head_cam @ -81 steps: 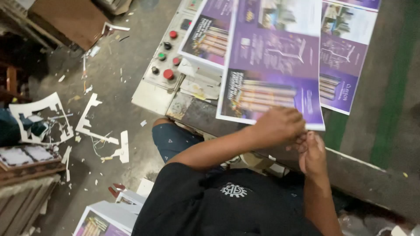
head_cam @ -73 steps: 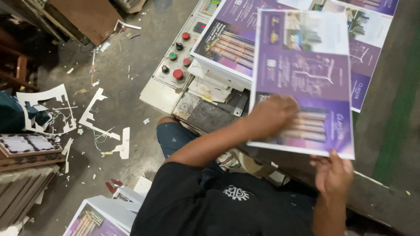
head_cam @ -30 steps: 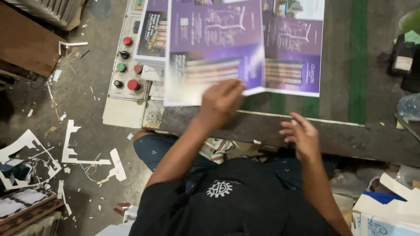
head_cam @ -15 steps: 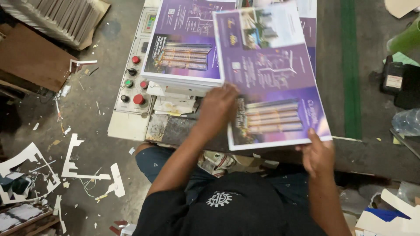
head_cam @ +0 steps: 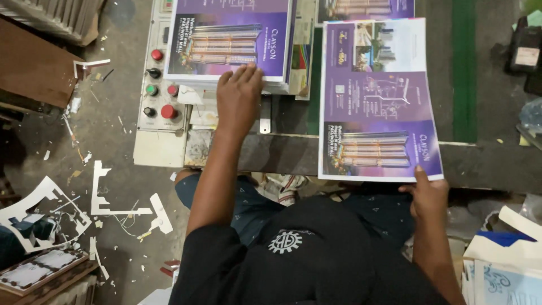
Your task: The person is shown checking and aligning large printed brochures or posters on a workbench in a print shop environment.
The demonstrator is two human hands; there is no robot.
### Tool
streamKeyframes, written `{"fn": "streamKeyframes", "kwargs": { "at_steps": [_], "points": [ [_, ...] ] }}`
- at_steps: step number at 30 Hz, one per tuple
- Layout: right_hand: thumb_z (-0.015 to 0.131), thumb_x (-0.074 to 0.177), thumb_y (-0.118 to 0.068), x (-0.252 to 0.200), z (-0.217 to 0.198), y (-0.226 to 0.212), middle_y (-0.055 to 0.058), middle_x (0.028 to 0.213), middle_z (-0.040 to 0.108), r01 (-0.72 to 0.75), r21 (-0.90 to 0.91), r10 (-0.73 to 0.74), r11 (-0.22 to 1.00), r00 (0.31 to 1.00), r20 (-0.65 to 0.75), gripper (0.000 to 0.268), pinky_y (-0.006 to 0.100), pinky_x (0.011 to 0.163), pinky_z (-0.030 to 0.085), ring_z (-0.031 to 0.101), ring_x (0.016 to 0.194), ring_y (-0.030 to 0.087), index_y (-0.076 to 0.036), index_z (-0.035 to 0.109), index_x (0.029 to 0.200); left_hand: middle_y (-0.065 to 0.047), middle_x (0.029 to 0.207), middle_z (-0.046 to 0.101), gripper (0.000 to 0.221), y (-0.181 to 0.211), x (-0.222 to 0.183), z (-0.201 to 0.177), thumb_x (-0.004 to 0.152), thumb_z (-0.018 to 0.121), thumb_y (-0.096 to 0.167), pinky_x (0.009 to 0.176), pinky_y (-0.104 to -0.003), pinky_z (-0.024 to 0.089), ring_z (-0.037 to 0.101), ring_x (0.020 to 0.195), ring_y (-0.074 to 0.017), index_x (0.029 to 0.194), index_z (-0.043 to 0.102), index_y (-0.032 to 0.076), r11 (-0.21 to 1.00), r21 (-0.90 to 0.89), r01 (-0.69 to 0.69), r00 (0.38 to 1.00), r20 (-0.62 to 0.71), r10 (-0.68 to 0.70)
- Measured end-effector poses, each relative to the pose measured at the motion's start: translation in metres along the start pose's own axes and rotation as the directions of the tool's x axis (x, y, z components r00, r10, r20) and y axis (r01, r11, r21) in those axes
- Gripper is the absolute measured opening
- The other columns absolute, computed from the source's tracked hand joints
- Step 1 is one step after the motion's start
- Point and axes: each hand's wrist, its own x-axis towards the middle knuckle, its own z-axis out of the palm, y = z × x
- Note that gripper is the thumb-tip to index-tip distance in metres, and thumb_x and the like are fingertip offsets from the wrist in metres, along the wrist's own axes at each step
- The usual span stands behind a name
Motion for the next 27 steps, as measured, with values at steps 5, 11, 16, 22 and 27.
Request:
{"fn": "streamKeyframes", "kwargs": {
  "at_steps": [5, 11, 16, 22, 27],
  "points": [
    [0.061, 0.106, -0.015, 0.002, 0.030, -0.006, 0.013, 0.103, 0.070, 0.000, 0.022, -0.002, 1.000, 0.996, 0.085, 0.023, 0.030, 0.054, 0.055, 0.068, 0.075, 0.021, 0.003, 0.061, 0.122, -0.015, 0.115, 0.077, 0.011, 0.002, 0.016, -0.037, 0.101, 0.067, 0.018, 0.088, -0.046, 0.054, 0.074, 0.107, -0.0295, 0.102, 0.072, 0.008, 0.992, -0.106, -0.075, 0.996, -0.048, 0.070],
    [0.059, 0.106, -0.015, 0.036, 0.062, -0.021, 0.013, 0.105, 0.071, 0.057, -0.058, -0.048, 0.997, 0.988, 0.148, 0.026, 0.032, 0.055, 0.056, 0.069, 0.079, 0.021, 0.003, 0.059, 0.124, -0.013, 0.098, 0.077, 0.004, -0.002, 0.014, -0.025, 0.101, 0.064, 0.010, 0.076, -0.043, 0.055, 0.075, 0.090, -0.0290, 0.101, 0.067, 0.007, 0.993, -0.094, -0.069, 0.995, -0.078, 0.062],
    [0.058, 0.108, -0.020, 0.056, 0.065, -0.038, 0.014, 0.104, 0.072, 0.019, -0.009, -0.016, 1.000, 0.971, 0.239, 0.029, 0.029, 0.054, 0.054, 0.071, 0.079, 0.023, 0.002, 0.057, 0.127, -0.011, 0.083, 0.071, 0.003, -0.004, 0.017, -0.020, 0.099, 0.063, 0.005, 0.071, -0.043, 0.053, 0.071, 0.076, -0.0297, 0.101, 0.064, 0.006, 0.998, -0.039, -0.050, 0.989, -0.143, 0.044],
    [0.054, 0.108, -0.020, 0.044, 0.038, -0.031, 0.019, 0.104, 0.073, -0.074, -0.081, 0.082, 0.994, 0.991, 0.104, 0.056, 0.027, 0.055, 0.053, 0.072, 0.079, 0.022, -0.002, 0.029, 0.155, -0.008, 0.070, 0.066, 0.012, -0.009, 0.033, -0.052, 0.097, 0.076, 0.014, 0.058, -0.043, 0.048, 0.064, 0.062, -0.0270, 0.089, 0.068, 0.009, 0.990, -0.138, -0.001, 0.953, -0.301, -0.041],
    [0.054, 0.107, -0.015, 0.029, 0.039, -0.009, 0.019, 0.109, 0.073, -0.101, -0.075, 0.117, 0.992, 0.958, 0.260, 0.055, 0.026, 0.057, 0.052, 0.071, 0.080, 0.019, 0.000, 0.041, 0.158, -0.007, 0.091, 0.072, 0.010, 0.001, 0.046, -0.072, 0.095, 0.071, 0.000, 0.067, -0.038, 0.056, 0.072, 0.079, -0.0242, 0.097, 0.067, 0.008, 0.935, -0.320, -0.155, 0.817, -0.573, -0.060]
  ]
}}
